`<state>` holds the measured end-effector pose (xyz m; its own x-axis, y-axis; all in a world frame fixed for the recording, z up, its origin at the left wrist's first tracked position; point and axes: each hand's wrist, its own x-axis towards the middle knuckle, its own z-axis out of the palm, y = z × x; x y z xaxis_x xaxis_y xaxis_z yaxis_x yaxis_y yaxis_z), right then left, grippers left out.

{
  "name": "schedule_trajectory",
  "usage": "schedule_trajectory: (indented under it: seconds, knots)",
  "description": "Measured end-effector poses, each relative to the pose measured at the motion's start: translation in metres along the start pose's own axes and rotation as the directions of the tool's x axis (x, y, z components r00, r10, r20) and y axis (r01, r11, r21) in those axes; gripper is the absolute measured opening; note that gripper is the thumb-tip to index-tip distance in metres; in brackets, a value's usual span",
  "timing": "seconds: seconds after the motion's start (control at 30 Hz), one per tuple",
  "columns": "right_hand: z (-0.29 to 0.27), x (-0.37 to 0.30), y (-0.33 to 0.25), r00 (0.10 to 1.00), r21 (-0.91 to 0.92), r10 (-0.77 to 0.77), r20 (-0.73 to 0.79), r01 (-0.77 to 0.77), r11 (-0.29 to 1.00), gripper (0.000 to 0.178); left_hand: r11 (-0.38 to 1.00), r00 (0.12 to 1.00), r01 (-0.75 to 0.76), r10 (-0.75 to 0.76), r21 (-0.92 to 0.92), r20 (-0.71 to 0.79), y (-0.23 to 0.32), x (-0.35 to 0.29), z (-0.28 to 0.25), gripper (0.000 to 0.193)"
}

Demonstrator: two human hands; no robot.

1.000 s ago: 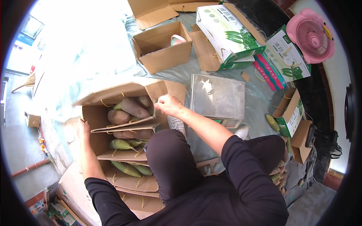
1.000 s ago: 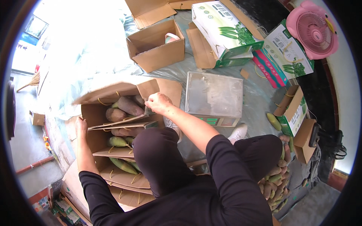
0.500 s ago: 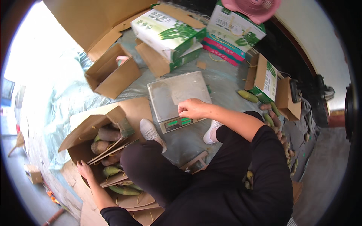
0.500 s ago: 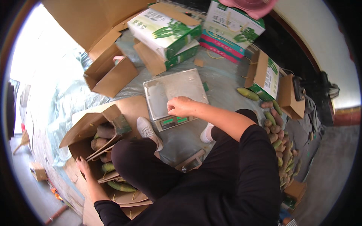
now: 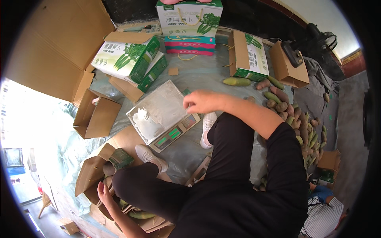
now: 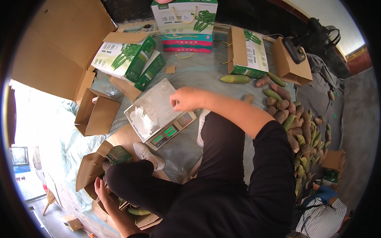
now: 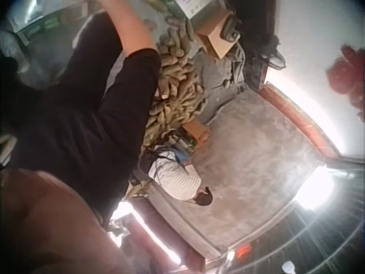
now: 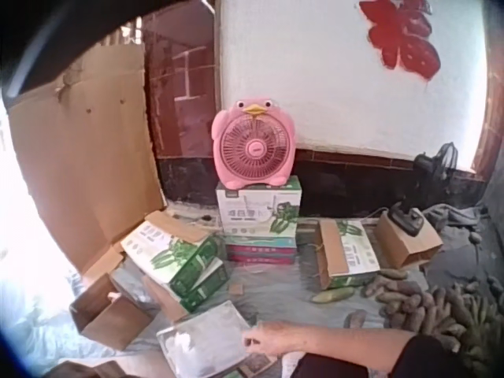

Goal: The recorder picks up produce from the floor, weighs it on a digital scale, and packs it into cardboard gift boxes.

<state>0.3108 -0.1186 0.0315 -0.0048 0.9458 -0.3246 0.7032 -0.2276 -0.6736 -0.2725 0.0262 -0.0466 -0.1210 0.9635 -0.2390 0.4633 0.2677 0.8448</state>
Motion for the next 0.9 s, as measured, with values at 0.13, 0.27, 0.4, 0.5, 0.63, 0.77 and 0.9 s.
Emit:
schedule_trajectory:
  seconds: [0.13,0.27,0.4,0.5,0.63,0.77,0.9]
  knots:
    - [-0.024,-0.019,0.047,0.98,-0.006,0.005,-0.2,-0.006,1.0,0.025,0.986,0.969,-0.164,0.154,0.036,0.195,0.124,-0.04,0.046,0.032]
    - [-0.019,-0.035,0.104,0.948,0.085,0.162,-0.273,-0.144,0.986,0.024,0.949,0.896,-0.303,0.253,0.085,0.366,0.169,-0.053,0.084,0.03]
    - [0.014,-0.058,0.176,0.899,0.076,0.355,-0.255,-0.348,0.934,0.023,0.722,0.761,-0.596,0.368,0.352,0.534,0.202,-0.079,0.142,0.031]
    - [0.029,-0.066,0.206,0.884,0.108,0.425,-0.194,-0.411,0.905,0.022,0.611,0.746,-0.637,0.334,0.47,0.577,0.2,-0.081,0.161,0.03]
    - [0.026,-0.045,0.221,0.847,0.2,0.509,-0.153,-0.478,0.855,0.021,0.449,0.757,-0.652,0.358,0.611,0.546,0.206,-0.085,0.162,0.031]
    - [0.013,0.012,0.239,0.831,0.348,0.54,-0.129,-0.472,0.81,0.021,0.395,0.76,-0.649,0.351,0.65,0.547,0.211,-0.083,0.175,0.032]
    - [-0.017,0.096,0.224,0.88,0.21,0.409,-0.241,-0.364,0.907,0.02,0.4,0.768,-0.641,0.332,0.656,0.548,0.219,-0.081,0.184,0.03]
